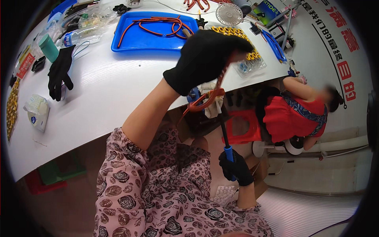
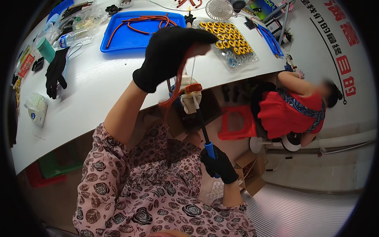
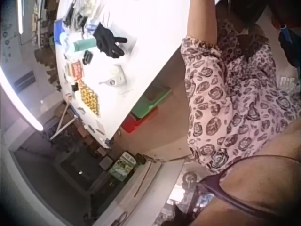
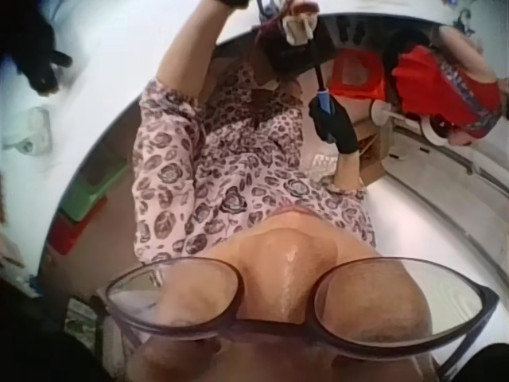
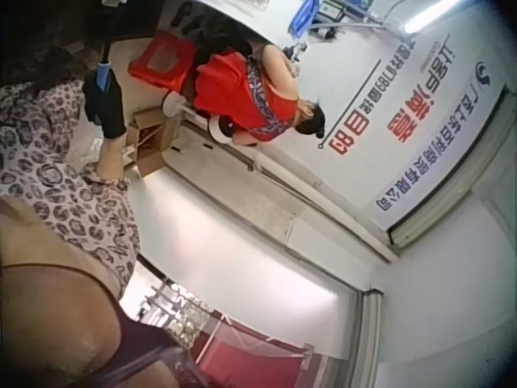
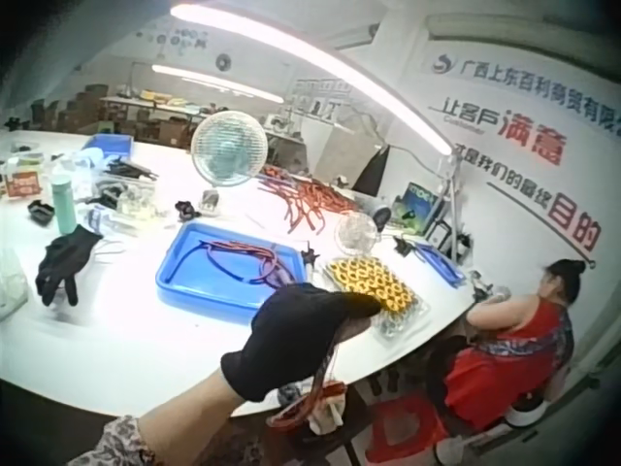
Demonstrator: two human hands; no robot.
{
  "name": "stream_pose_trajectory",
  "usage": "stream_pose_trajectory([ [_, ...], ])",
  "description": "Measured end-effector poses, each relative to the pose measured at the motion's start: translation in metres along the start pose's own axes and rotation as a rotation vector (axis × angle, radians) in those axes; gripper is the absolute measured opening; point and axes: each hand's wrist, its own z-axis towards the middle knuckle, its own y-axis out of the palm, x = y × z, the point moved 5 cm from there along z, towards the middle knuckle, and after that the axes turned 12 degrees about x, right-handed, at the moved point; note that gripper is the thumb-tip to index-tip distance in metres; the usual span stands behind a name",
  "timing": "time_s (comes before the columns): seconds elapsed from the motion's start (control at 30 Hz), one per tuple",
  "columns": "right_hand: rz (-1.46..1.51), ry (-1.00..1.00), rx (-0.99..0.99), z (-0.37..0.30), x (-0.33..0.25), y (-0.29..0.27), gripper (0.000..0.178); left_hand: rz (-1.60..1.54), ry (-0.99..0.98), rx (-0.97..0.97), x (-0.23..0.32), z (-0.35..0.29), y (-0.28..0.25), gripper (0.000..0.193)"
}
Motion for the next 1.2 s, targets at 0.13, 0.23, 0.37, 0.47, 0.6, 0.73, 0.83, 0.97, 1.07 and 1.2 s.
stream_pose_trajectory([
  [0.13, 0.018, 0.019, 0.006, -0.002, -0.002, 0.004, 0.013, -0.724, -0.605, 0.183, -0.087, -0.048, 0.002, 0.025],
  [0.23, -0.012, 0.031, -0.02, 0.002, 0.002, 0.01, 0.014, -0.827, -0.852, 0.229, -0.113, -0.081, 0.01, 0.026],
  [0.37, -0.015, 0.024, -0.027, 0.001, 0.003, 0.009, 0.015, -0.882, -1.09, 0.231, -0.125, -0.097, 0.029, 0.028],
  [0.47, -0.002, 0.02, -0.023, 0.003, 0.006, 0.008, 0.015, -0.879, -1.117, 0.172, -0.126, -0.099, 0.036, 0.03],
  [0.6, -0.013, 0.0, -0.03, 0.012, -0.005, 0.007, 0.016, -0.86, -1.159, 0.096, -0.127, -0.103, 0.045, 0.031],
  [0.73, -0.087, -0.012, -0.039, 0.018, -0.023, -0.002, 0.02, -0.887, -1.185, 0.026, -0.133, -0.112, 0.051, 0.03],
  [0.83, -0.148, 0.036, 0.005, -0.003, -0.035, -0.014, 0.022, -0.928, -1.197, -0.024, -0.13, -0.111, 0.057, 0.03],
  [0.97, -0.111, 0.025, 0.012, -0.021, -0.016, -0.014, 0.02, -0.873, -1.115, -0.085, -0.122, -0.111, 0.047, 0.034],
  [1.07, -0.04, 0.078, -0.045, -0.046, 0.013, -0.017, 0.019, -0.555, -0.903, -0.178, -0.089, -0.118, 0.008, 0.045],
  [1.2, 0.426, 0.616, -0.293, -0.111, 0.115, -0.06, 0.019, 0.07, -0.46, 0.108, -0.012, -0.135, -0.026, 0.042],
])
